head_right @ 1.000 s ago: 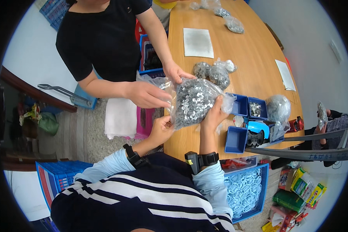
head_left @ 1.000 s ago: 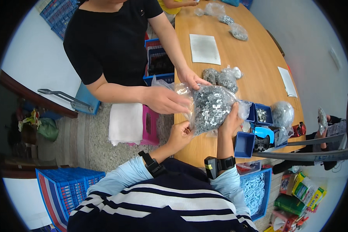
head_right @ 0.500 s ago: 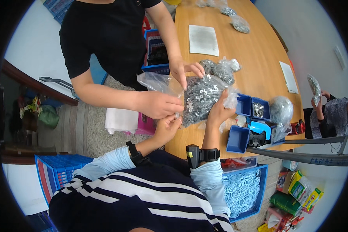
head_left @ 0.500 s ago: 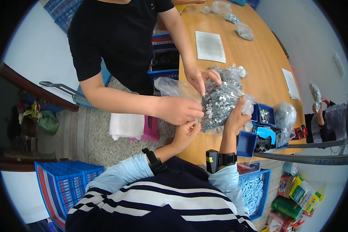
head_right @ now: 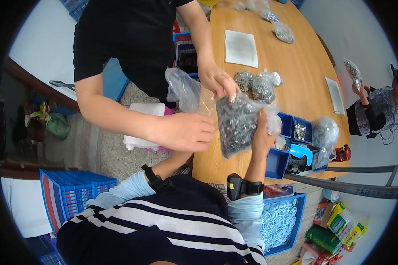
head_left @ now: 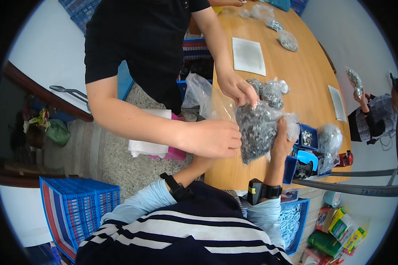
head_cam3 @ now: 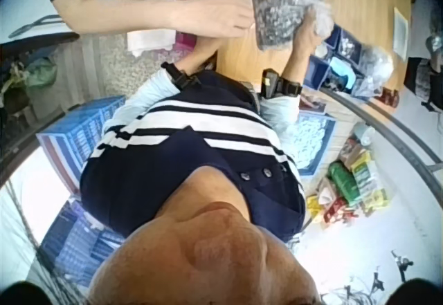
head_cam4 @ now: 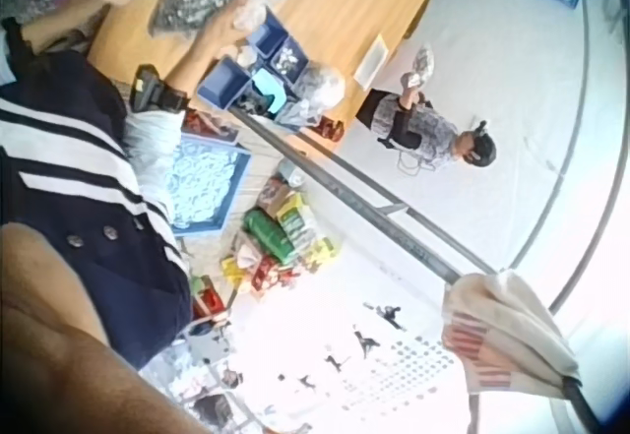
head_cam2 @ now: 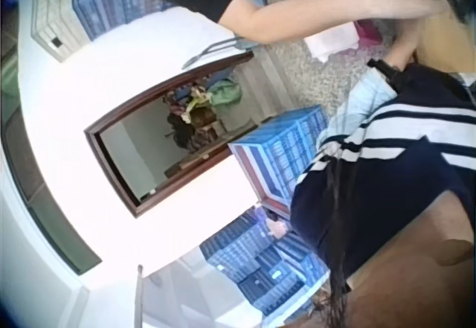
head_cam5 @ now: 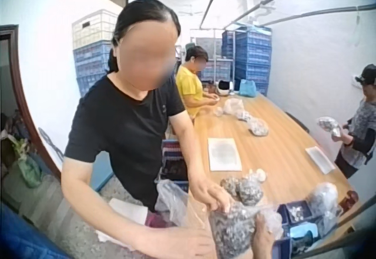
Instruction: Gathering small items and placing them into plastic bags within a factory setting.
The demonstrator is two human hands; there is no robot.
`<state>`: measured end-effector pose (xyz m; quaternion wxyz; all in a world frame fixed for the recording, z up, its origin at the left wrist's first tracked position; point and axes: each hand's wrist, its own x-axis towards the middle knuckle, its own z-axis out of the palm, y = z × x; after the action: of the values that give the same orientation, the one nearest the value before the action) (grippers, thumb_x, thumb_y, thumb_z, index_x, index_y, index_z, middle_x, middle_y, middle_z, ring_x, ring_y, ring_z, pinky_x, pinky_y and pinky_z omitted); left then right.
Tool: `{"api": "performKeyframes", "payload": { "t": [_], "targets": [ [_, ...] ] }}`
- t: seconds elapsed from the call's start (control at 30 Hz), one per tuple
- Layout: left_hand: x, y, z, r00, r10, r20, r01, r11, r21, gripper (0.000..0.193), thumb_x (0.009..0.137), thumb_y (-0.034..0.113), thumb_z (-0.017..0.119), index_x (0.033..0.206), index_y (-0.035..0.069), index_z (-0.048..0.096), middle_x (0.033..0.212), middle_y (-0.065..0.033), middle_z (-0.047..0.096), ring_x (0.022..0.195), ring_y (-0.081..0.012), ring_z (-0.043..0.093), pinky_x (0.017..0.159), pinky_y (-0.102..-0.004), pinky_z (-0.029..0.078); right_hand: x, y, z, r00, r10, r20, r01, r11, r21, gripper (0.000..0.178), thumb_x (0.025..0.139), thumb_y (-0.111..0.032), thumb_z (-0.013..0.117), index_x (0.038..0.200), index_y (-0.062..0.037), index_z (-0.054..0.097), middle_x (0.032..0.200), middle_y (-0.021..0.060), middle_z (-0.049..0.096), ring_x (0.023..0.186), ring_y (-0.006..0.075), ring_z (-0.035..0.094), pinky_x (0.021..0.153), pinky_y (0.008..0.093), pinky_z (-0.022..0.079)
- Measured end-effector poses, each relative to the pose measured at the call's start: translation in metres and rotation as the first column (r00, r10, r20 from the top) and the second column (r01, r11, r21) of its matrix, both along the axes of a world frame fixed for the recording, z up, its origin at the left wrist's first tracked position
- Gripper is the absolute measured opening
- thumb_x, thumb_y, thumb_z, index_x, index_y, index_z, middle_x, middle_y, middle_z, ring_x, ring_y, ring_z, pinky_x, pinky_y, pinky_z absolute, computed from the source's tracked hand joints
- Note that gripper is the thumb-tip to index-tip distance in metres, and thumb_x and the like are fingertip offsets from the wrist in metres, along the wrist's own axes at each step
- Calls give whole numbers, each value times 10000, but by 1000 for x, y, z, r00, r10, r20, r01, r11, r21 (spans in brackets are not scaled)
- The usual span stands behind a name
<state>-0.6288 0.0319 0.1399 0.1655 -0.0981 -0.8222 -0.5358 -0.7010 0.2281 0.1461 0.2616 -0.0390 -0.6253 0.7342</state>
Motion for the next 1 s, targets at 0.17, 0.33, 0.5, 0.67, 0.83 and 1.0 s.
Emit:
{"api": "performKeyframes", "payload": {
  "t": [0.17,0.33,0.5,0.67,0.83,1.0],
  "targets": [
    [-14,-11,7,834,-552,-6,551,833,-43,169,870,224,444,770,88,456,668,14,421,667,-103,456,579,-226,381,14,-7,15,973,206,108,-163,936,-312,108,841,-102,549,871,-3,583,855,21,574,738,78,520,666,225,423],
    [-24,-27,15,367,-861,-351,-425,-491,761,224,893,255,413,744,89,430,666,7,454,664,-113,482,588,-239,411,9,-30,17,937,345,59,-300,878,-373,94,860,-117,525,860,-33,566,818,9,556,721,67,501,656,233,416],
    [-45,-40,-30,545,-730,-412,-272,-620,736,225,877,300,453,792,93,438,685,15,440,670,-99,477,583,-237,408,-5,-49,15,937,350,19,-323,883,-342,185,872,-128,484,957,26,539,905,87,584,785,135,569,688,265,472],
    [-84,-58,-90,883,-164,-440,361,-363,859,251,891,176,438,1105,53,394,1093,-38,409,959,-108,441,769,-220,407,-17,-67,42,896,445,7,-392,797,-459,208,872,-150,485,980,22,532,916,103,583,791,156,583,694,270,482],
    [-97,-64,-47,895,440,73,-445,871,206,93,778,70,581,798,-21,587,738,-116,606,719,-188,576,622,-335,446,-39,-68,45,903,428,-40,-392,782,-485,189,850,-134,530,1005,-27,508,926,70,564,819,139,558,701,268,469],
    [-104,-69,-22,891,405,-206,-315,878,361,239,807,145,588,954,-24,503,861,-98,568,772,-149,564,557,-252,444,-50,-55,53,884,464,-50,-432,773,-465,181,851,-139,530,996,-34,505,921,64,559,812,137,558,697,268,472]
  ]
}}
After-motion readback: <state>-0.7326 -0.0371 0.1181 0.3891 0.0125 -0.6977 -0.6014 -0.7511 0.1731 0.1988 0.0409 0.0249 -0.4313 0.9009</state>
